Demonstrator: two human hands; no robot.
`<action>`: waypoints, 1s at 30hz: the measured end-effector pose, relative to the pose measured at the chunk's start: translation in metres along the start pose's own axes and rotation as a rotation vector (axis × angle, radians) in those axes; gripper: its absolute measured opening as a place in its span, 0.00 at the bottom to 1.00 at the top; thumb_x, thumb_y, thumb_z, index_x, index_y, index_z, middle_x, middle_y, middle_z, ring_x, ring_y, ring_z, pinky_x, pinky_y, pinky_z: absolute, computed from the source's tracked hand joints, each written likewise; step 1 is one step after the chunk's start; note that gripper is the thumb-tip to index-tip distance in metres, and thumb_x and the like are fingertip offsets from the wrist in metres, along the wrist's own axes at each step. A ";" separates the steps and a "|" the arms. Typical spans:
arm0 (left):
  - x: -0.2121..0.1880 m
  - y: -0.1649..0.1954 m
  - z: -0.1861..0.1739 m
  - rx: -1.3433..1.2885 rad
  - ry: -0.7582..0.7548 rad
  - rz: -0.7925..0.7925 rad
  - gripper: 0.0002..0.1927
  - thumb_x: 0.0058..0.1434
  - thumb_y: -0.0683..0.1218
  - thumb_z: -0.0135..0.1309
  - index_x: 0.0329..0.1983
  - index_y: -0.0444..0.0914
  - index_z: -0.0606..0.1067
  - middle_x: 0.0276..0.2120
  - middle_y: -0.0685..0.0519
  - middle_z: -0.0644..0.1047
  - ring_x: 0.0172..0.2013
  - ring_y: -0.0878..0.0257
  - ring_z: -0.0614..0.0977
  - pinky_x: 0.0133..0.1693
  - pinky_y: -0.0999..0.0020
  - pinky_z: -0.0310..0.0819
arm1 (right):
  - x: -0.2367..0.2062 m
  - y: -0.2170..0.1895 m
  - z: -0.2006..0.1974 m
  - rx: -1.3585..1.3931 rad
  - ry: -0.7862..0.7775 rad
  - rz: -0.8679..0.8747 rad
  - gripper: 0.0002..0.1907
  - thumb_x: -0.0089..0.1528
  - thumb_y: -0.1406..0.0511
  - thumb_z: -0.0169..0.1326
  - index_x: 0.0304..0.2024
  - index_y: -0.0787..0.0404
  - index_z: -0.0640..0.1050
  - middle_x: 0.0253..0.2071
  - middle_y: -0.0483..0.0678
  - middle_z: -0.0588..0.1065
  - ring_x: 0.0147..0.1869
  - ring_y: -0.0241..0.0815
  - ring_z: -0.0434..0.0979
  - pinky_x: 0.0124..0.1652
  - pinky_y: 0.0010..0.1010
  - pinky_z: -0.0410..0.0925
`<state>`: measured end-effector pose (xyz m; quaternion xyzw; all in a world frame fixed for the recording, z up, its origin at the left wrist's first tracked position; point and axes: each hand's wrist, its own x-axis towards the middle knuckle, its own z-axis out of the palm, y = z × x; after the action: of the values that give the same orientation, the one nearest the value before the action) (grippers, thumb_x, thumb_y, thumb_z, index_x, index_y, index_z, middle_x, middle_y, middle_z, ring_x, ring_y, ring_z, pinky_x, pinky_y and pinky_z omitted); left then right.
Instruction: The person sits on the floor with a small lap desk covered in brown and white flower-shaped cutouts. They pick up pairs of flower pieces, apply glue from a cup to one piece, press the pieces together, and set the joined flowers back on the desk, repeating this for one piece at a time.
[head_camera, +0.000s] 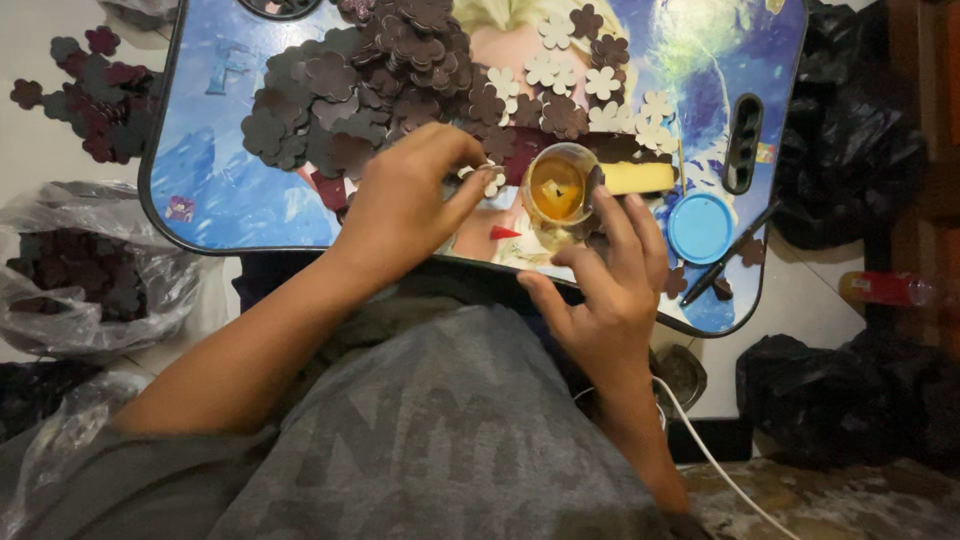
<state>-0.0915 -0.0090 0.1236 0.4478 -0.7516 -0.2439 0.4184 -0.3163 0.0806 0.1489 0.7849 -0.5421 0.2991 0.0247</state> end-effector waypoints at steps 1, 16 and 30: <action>-0.002 0.002 -0.002 -0.094 -0.003 -0.069 0.08 0.65 0.43 0.62 0.44 0.35 0.79 0.39 0.50 0.80 0.39 0.58 0.84 0.42 0.67 0.77 | -0.001 -0.001 -0.005 0.082 -0.024 0.030 0.17 0.58 0.55 0.69 0.35 0.61 0.82 0.69 0.60 0.69 0.77 0.62 0.61 0.73 0.48 0.56; -0.043 0.044 -0.026 -1.065 -0.285 -0.527 0.30 0.67 0.36 0.48 0.74 0.37 0.62 0.46 0.51 0.82 0.47 0.69 0.82 0.51 0.73 0.79 | 0.007 -0.044 -0.007 0.240 0.061 -0.056 0.20 0.55 0.71 0.58 0.50 0.56 0.84 0.68 0.55 0.68 0.75 0.57 0.65 0.72 0.43 0.59; -0.048 0.045 -0.035 -0.919 -0.304 -0.561 0.36 0.67 0.37 0.48 0.78 0.41 0.55 0.43 0.52 0.83 0.40 0.73 0.80 0.44 0.74 0.78 | 0.003 -0.044 0.002 0.046 0.067 -0.184 0.20 0.54 0.71 0.61 0.50 0.54 0.86 0.68 0.55 0.68 0.75 0.57 0.60 0.73 0.44 0.58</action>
<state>-0.0707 0.0547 0.1556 0.3622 -0.4718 -0.7101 0.3767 -0.2765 0.0954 0.1618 0.8212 -0.4598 0.3338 0.0523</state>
